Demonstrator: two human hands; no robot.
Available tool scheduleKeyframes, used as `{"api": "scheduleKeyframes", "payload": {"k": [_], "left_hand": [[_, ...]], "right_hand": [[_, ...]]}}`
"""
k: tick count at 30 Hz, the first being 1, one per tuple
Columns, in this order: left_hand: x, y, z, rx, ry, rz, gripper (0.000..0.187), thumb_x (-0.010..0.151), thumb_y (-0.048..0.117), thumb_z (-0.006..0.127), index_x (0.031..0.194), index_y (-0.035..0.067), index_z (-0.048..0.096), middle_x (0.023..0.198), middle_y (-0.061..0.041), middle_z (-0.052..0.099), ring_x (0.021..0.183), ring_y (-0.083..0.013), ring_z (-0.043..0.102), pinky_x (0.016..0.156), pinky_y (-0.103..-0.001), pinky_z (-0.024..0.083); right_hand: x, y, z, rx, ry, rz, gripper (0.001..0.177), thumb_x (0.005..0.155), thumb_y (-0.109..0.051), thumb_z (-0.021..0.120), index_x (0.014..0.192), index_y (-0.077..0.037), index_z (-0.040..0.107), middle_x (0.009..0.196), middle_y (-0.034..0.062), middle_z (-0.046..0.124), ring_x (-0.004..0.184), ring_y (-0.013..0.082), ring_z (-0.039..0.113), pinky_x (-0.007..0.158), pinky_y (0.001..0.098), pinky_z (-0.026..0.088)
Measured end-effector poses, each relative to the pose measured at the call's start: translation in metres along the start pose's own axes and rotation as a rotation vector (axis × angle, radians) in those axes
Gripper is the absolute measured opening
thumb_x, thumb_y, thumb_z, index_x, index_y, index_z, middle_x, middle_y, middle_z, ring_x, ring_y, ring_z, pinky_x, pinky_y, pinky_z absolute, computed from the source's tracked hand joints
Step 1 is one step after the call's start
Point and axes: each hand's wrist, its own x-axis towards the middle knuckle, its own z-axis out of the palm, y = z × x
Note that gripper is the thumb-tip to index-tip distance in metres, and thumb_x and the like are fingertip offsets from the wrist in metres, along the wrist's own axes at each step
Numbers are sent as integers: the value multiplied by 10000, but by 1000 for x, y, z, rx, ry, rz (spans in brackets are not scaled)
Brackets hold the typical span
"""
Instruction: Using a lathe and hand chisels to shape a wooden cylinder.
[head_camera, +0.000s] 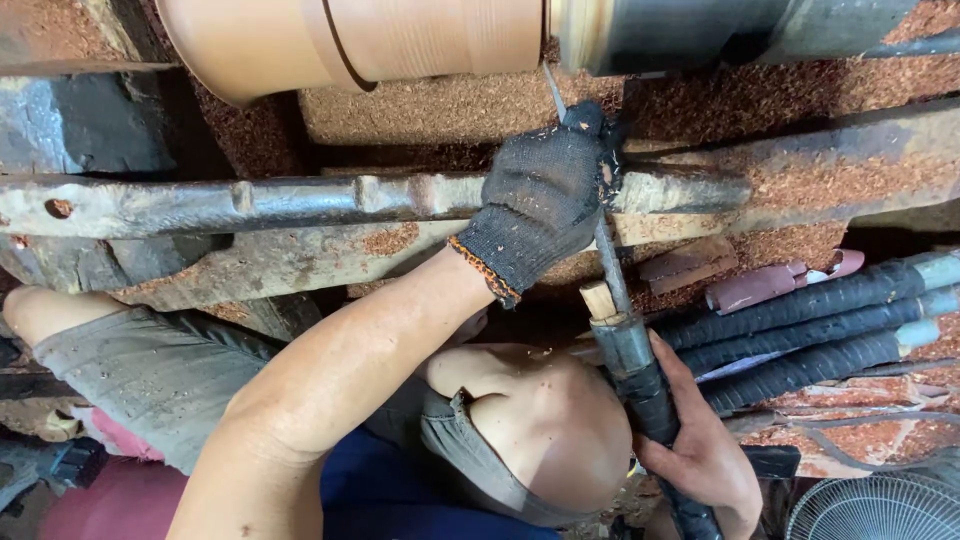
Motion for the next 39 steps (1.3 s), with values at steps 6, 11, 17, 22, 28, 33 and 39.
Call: {"api": "scheduleKeyframes", "payload": {"k": [6,11,17,22,28,33,39], "left_hand": [[1,-3,1,-29,61,84,198,895,170,630,1048,45,617,771,-192,701,736,-402,706,636,-517,554],[1,-5,-2,40,14,124,222,872,150,633,1058,30,625,763,-185,697,715,-389,706,621,-505,556],[1,1,-13,32,-2,164,314,815,106,655,1112,6,631,769,-182,679,694,-395,693,583,-493,549],[0,3,-14,93,77,211,403,758,92,665,1157,34,646,900,-210,681,702,-395,688,575,-490,550],[0,4,-14,160,33,200,356,805,93,665,1156,37,647,873,-190,678,725,-382,692,596,-485,548],[-3,-1,-10,95,-42,133,190,879,124,652,1065,87,662,845,-162,684,763,-365,702,651,-478,556],[-1,3,-11,147,193,267,347,781,92,640,1125,47,648,874,-199,688,698,-385,685,586,-479,543]], "right_hand": [[-3,0,12,-39,54,-96,1082,641,17,702,1597,15,194,1617,188,340,1500,260,310,1198,381,206],[-5,-9,14,125,28,-3,1077,700,55,689,1622,-7,136,1599,171,372,1468,238,343,1186,368,231],[-5,-26,3,48,12,62,1076,695,81,678,1619,-25,137,1631,152,317,1473,225,307,1170,349,227],[-1,-23,-4,-36,-6,15,1069,702,65,707,1607,-23,145,1643,165,289,1469,227,307,1156,347,251],[0,-16,-7,-64,-2,87,1077,691,66,712,1608,-57,158,1622,160,339,1412,217,404,1114,336,320],[3,-16,-6,-113,-8,33,1074,693,66,723,1600,-45,157,1572,161,380,1283,209,490,1072,334,368],[-11,29,-14,55,-84,36,1139,794,44,699,1755,-66,98,1419,172,573,1148,192,611,1077,323,457]]}}
